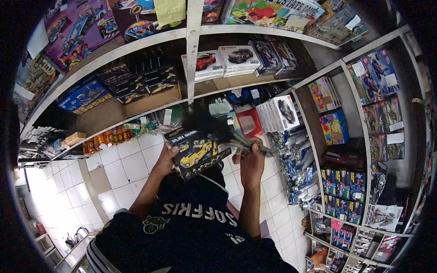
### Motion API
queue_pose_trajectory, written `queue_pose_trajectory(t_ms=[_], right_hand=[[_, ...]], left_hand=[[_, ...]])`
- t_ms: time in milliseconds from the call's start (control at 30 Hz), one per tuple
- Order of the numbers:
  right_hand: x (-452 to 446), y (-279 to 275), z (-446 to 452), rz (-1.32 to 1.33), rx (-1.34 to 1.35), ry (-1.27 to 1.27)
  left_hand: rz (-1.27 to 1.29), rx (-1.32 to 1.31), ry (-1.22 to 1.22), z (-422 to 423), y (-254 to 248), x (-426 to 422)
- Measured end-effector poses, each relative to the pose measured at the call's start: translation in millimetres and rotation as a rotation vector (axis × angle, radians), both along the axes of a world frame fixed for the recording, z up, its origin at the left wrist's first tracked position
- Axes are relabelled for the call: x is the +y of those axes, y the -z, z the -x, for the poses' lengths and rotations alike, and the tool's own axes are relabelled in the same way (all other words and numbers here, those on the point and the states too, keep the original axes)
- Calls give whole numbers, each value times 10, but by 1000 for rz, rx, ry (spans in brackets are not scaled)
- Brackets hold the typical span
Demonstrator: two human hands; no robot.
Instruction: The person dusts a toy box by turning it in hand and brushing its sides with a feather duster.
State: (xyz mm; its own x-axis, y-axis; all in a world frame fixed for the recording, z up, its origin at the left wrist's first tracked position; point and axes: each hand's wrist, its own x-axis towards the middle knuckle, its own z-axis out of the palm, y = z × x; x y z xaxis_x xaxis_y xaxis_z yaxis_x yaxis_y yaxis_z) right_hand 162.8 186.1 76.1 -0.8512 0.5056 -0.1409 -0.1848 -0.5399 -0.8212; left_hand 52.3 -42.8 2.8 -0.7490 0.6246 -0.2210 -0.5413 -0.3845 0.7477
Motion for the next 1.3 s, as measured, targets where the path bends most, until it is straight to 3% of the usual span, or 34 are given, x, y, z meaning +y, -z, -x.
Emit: queue_pose_trajectory(t_ms=[67,167,233,300,400,567,633,667,733,833,900,933,1033,1300], right_hand=[[-40,-63,-15,13,-16,-25],[218,164,-42,-8,-30,151],[243,62,-103,-45,-9,70],[219,22,-170,-7,-21,13],[159,60,-172,38,-64,134],[183,7,-258,-32,-87,111],[180,-18,-242,41,-128,260],[270,100,-286,81,-19,213],[364,40,-379,24,-45,162],[333,-78,-363,-69,-84,119],[309,-82,-349,16,-82,292],[378,-13,-429,15,-8,193],[460,-13,-536,-10,-117,216],[589,40,-660,93,-4,280]], left_hand=[[34,-45,-60,-4,16,-7],[26,-93,-65,28,83,-59],[21,-99,-49,48,73,-98],[-64,-166,-24,61,78,-147],[-152,-200,-74,51,-29,-134],[-44,-180,-161,16,-40,-200],[-61,-193,-215,-4,-83,-211],[-70,-215,-226,-5,-6,-240],[-79,-196,-237,-16,5,-250],[-84,-201,-213,-61,50,-291],[-71,-158,-154,-77,7,-301],[-71,-157,-151,-97,-27,-290],[-36,-173,-165,-160,-61,-257],[-101,-217,-105,-237,45,-248]])
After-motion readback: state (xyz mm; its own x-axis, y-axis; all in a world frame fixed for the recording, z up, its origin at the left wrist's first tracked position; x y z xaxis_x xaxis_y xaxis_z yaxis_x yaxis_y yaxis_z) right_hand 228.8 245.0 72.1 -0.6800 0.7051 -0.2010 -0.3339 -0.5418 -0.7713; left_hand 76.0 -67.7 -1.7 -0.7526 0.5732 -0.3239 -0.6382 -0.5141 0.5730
